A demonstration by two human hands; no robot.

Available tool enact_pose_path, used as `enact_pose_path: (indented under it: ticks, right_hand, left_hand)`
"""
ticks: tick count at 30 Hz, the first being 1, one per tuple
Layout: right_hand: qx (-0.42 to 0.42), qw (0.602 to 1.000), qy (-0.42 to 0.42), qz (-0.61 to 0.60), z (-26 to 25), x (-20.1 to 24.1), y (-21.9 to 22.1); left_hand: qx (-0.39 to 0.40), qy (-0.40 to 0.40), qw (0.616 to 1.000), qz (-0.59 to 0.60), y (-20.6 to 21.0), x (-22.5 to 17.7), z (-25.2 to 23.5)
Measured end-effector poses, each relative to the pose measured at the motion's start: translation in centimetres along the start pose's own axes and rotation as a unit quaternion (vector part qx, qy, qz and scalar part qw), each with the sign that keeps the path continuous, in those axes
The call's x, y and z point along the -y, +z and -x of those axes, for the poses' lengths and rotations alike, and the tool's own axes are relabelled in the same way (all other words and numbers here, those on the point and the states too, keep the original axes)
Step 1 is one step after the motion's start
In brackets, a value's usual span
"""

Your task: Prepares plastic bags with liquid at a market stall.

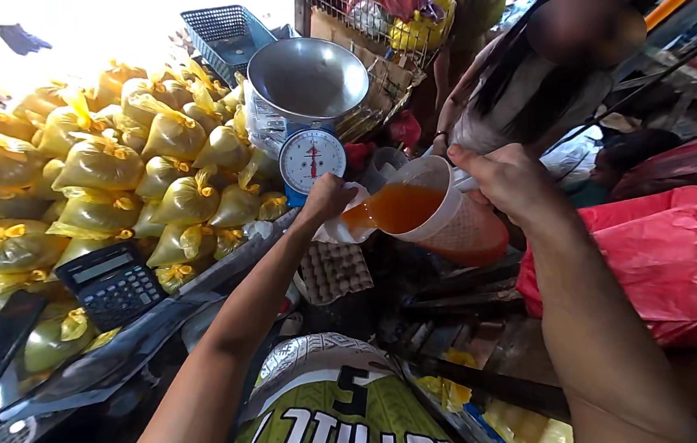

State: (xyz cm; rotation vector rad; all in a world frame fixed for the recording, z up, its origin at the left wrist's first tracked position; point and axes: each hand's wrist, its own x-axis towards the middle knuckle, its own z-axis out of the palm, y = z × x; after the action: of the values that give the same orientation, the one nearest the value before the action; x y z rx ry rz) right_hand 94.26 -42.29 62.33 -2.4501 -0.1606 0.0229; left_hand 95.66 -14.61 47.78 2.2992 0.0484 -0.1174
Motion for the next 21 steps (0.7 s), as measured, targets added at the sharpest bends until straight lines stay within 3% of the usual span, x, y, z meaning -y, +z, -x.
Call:
enact_pose_path:
  ticks: [14,18,21]
  right_hand:
    - [0.034,0.985,-0.06,0.159,0.8,1.2,-0.7]
    - [0.037,0.988,-0.066,0.132,1.4,-0.2,-0.2]
    - [0.042,0.998,-0.026,0.047,1.4,-2.5,1.1]
  left_hand:
    - [-0.018,0.007,1.0,-0.015,1.0,0.0,1.0]
    - [-0.013,-0.011,0.999,-0.029,1.5,-0.1,2.2]
    - [-0.016,-0.019,0.999,-0.034,2.2,0.2,2.8]
